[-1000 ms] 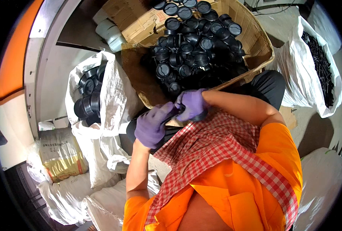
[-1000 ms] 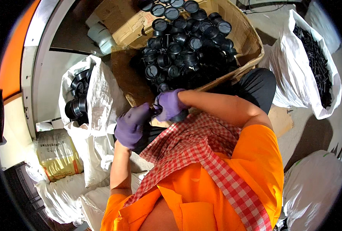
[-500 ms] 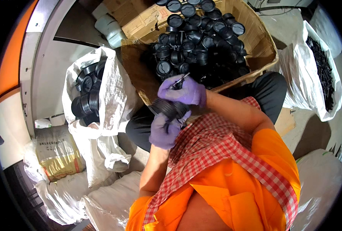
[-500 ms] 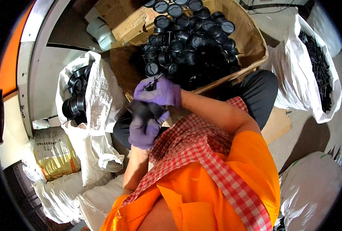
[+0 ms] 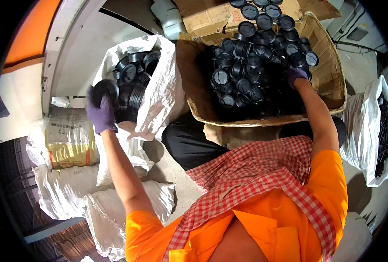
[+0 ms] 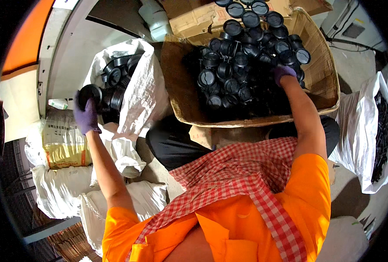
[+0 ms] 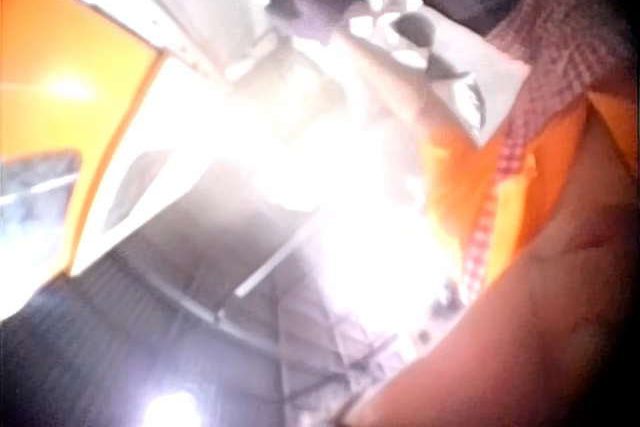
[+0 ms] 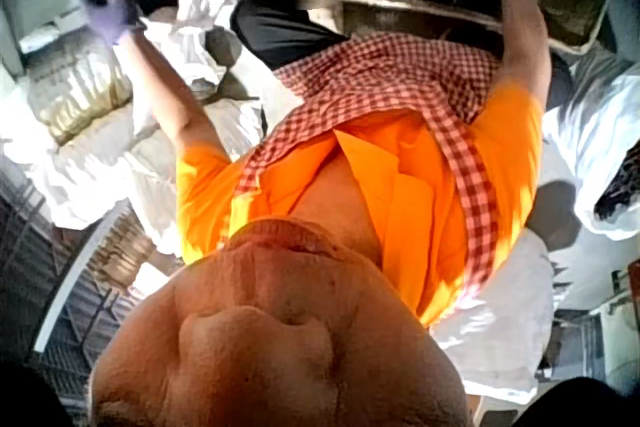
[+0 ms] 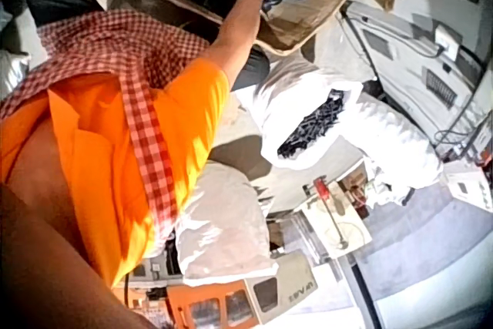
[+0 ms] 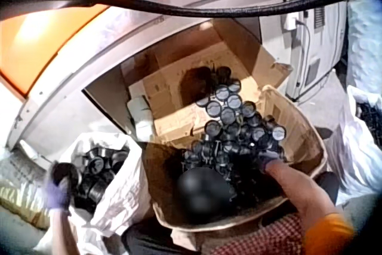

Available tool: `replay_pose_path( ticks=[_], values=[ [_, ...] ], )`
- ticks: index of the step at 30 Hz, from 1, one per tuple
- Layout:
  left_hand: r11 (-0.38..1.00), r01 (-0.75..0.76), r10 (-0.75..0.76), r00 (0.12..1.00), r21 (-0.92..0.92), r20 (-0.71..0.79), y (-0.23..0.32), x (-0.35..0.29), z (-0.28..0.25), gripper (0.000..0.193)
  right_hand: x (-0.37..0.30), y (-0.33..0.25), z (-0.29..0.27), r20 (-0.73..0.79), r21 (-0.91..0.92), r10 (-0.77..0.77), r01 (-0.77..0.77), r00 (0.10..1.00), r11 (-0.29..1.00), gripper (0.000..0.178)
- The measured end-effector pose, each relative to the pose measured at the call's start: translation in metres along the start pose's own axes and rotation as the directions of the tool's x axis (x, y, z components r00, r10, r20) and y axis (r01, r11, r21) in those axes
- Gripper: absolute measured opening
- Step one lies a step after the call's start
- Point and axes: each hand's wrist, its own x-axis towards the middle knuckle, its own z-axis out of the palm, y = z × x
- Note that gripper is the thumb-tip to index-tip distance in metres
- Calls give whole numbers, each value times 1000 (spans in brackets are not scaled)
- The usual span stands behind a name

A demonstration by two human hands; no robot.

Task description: The person sorts black plastic round parts by hand from a cardboard box into different white bags.

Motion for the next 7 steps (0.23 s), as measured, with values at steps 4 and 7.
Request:
replay_pose_path(
  ticks=[4, 7],
  values=[
    [769, 589, -516, 801, -247, 303, -49, 16, -29, 47, -35, -8, -5, 138, -178, 3, 22, 990, 984, 36],
    [655, 638, -567, 769, -405, 295, -40, 19, -34, 44, -31, -10, -4, 146, 62, 175, -185, 974, 981, 43]
  ],
)
